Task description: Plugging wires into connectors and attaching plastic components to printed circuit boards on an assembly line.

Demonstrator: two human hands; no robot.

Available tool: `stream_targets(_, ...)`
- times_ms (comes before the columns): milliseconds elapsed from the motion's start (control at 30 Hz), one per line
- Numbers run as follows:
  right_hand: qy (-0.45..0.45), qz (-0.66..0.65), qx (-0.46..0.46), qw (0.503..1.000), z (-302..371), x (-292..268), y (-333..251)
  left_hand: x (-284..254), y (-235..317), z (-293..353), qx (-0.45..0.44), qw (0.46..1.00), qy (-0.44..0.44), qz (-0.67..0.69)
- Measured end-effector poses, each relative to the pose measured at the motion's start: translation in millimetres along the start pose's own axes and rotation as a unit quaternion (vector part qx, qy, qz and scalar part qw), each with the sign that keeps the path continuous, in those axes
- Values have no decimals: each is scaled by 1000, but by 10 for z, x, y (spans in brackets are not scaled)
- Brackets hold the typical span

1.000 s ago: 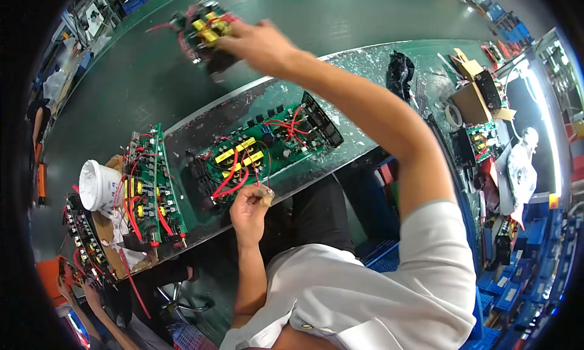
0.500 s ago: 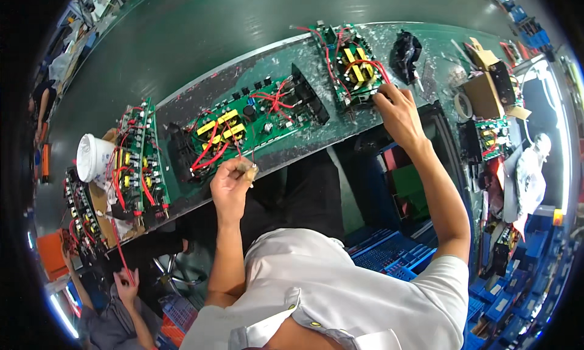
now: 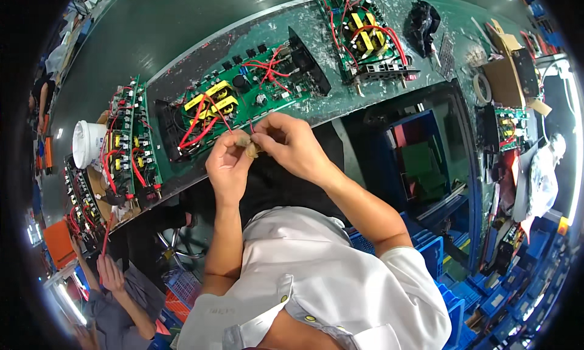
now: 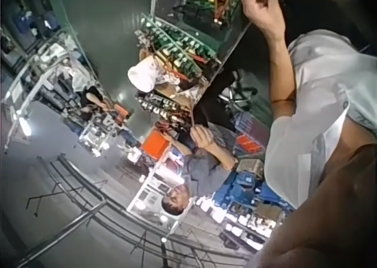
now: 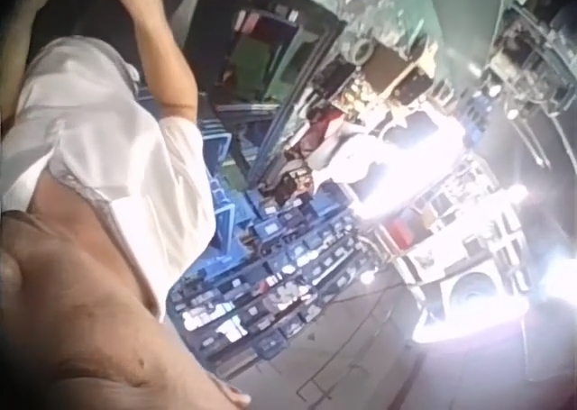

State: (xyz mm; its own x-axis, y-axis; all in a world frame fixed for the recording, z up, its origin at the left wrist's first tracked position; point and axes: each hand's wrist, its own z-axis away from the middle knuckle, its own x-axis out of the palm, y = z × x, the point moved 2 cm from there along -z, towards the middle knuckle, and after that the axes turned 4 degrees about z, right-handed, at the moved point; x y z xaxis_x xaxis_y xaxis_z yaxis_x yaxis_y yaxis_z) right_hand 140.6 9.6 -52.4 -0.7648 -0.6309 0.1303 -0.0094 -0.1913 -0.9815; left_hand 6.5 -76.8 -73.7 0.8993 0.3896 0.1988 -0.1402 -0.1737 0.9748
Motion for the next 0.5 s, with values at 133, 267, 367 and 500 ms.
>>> stream_targets(133,20,-134,24,991,-59,-27,75,-13,-6,-13,-73,960,31,270)
stream_targets(267,7,-185,69,980,-54,-50,102,-9,51,-16,-105,954,32,278)
stream_targets(367,16,-153,32,988,-34,-66,85,54,56,-1,-83,982,9,172)
stream_targets(500,14,-97,17,995,19,-51,108,4,-35,-11,-72,991,17,113)
